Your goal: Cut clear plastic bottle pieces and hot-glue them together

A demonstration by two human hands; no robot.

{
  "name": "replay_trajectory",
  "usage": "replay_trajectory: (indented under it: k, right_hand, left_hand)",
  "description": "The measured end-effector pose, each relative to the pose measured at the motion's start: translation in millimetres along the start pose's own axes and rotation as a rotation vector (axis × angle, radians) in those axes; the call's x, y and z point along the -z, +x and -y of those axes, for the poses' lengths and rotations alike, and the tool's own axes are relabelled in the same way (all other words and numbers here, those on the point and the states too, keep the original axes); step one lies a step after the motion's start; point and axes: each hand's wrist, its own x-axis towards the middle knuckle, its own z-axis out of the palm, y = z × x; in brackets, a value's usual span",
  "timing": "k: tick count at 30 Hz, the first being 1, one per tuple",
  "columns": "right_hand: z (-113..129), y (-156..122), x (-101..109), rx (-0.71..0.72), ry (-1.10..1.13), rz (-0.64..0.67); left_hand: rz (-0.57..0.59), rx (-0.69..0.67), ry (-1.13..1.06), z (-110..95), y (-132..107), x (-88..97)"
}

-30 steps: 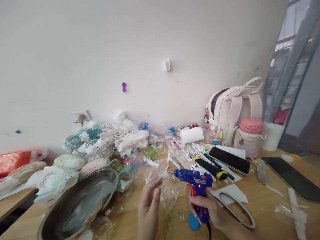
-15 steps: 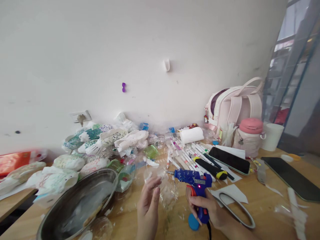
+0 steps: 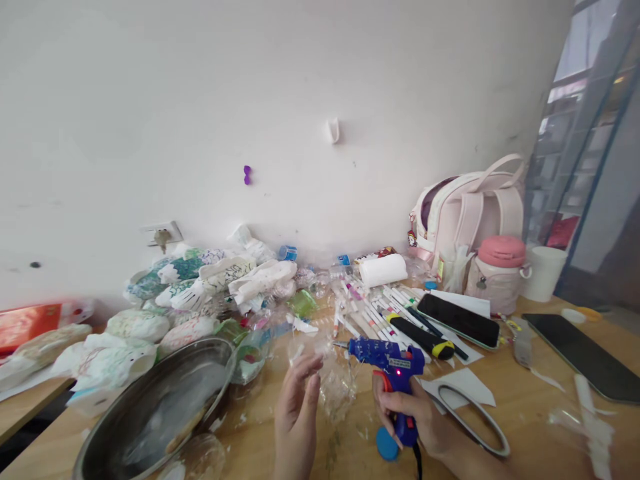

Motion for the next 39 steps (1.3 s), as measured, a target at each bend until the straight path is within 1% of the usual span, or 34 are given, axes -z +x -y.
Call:
replay_trajectory:
  k: [11,14,19,24,29,32,39]
  right_hand:
    - [1.7,-1.0,-1.1,-0.013,-0.009,-0.022]
    - [0.3,-1.0,-0.5,-0.015,-0.006,-0.033]
    - [-2.3,-0.7,-0.2,-0.015,-0.014,-0.025]
    - [-2.1,-0.4,0.0,-0.037,-0.002,-0.058]
    - [-2.5,1.3,1.4,-0.023,0.026,-0.057]
    - [-4.8,2.0,2.6,-0.015,0.038,-0.061]
    - [-8.9,1.7,5.1,-0.006,0.057,-0.064]
  left_hand:
    - [0.006,-0.163,0.088,-3.4,-1.0,0.4]
    - [0.031,-0.190,0.077,-3.3,-1.7,1.5]
    - [0.070,-0.152,0.071,0.7,-3.7,3.6]
    - [0.088,-0.126,0.068,4.7,-4.9,4.0]
    - [0.062,-0.061,-0.002,2.2,-3.5,3.0]
    - [0.046,-0.054,-0.029,0.6,-2.0,2.5]
    - [0.046,-0.055,-0.011,-1.1,-2.2,2.1]
